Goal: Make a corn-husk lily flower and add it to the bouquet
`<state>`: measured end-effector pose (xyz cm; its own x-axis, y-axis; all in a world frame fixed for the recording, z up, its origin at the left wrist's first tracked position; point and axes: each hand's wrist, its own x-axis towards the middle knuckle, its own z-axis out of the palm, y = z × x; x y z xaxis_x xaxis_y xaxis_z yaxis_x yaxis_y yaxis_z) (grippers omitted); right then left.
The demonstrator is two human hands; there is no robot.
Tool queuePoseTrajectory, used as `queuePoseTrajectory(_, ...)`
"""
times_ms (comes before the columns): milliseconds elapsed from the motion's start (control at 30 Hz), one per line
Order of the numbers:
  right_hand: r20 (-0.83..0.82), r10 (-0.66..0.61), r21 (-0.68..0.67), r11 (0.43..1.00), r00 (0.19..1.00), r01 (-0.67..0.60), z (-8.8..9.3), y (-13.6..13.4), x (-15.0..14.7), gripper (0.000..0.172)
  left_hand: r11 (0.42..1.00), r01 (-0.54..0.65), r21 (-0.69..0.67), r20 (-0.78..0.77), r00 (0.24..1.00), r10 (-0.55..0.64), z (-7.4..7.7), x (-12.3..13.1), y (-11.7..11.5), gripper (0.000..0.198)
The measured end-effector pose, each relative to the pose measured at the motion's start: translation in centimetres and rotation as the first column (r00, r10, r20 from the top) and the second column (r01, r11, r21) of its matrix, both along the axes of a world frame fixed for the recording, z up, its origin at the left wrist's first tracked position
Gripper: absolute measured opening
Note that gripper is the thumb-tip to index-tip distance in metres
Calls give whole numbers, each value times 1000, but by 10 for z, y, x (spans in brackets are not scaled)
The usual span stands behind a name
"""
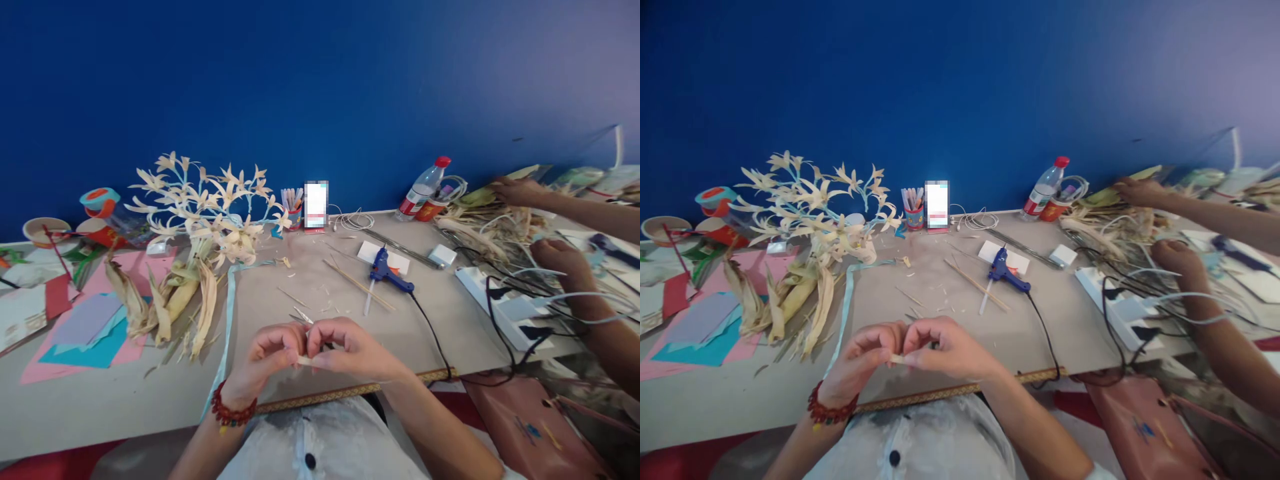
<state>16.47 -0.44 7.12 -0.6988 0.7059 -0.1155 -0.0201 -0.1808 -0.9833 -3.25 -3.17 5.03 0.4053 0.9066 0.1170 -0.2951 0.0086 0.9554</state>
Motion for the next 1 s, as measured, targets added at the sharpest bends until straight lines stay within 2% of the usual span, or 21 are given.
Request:
queuePoseTrajectory(67, 2, 6, -14, 1000, 1000, -6, 0, -1, -3, 8, 1000, 24, -15, 58, 998, -23, 0, 1, 0, 28)
queuePoseTrajectory(133, -34, 11, -89, 996, 999, -14, -5, -1, -4, 7, 999, 39, -27, 102, 994, -36, 0, 0, -1, 27)
queuePoseTrajectory(233, -96, 30, -195, 980, 995, -48, -14, 2, 2, 7, 999, 15, -38, 144, 990, -9, 0, -4, -2, 26)
queuePoseTrajectory(300, -88, 2, -203, 979, 996, -20, -14, 4, 7, 9, 999, -9, -31, 137, 991, 14, 1, -6, -1, 26)
queuePoseTrajectory(400, -24, -27, -86, 996, 999, 25, -4, 6, 8, 12, 999, -4, -36, 108, 994, 8, 1, -7, 0, 26)
queuePoseTrajectory(467, 28, -17, 40, 999, 999, 16, 5, 5, 3, 10, 999, 4, -44, 106, 994, 1, 1, -6, 1, 26)
queuePoseTrajectory(533, 58, -15, 104, 995, 998, 9, 10, 3, -2, 6, 999, 9, -44, 108, 994, -4, 0, -4, 1, 26)
queuePoseTrajectory(567, 51, -16, 84, 996, 999, 12, 9, 2, -5, 7, 999, 11, -44, 109, 994, -6, -1, -3, 1, 26)
queuePoseTrajectory(633, -10, -11, -42, 999, 1000, 10, 4, 0, -7, 8, 998, 21, -54, 117, 993, -14, -2, -3, 1, 26)
queuePoseTrajectory(733, -150, 14, -240, 969, 989, -50, -13, 1, -4, 10, 997, 15, -69, 173, 985, -3, -3, -4, 1, 25)
queuePoseTrajectory(833, -252, 17, -303, 948, 968, -96, -26, 6, 2, 16, 998, -22, -63, 219, 975, 35, -4, -7, 2, 26)
queuePoseTrajectory(933, -194, -51, -232, 973, 980, 5, -22, 11, 4, 17, 998, -26, -53, 209, 977, 36, -6, -9, 5, 25)
queuePoseTrajectory(1000, -119, -36, -141, 990, 992, 19, -11, 12, 2, 20, 998, -19, -60, 205, 978, 31, -8, -9, 6, 23)
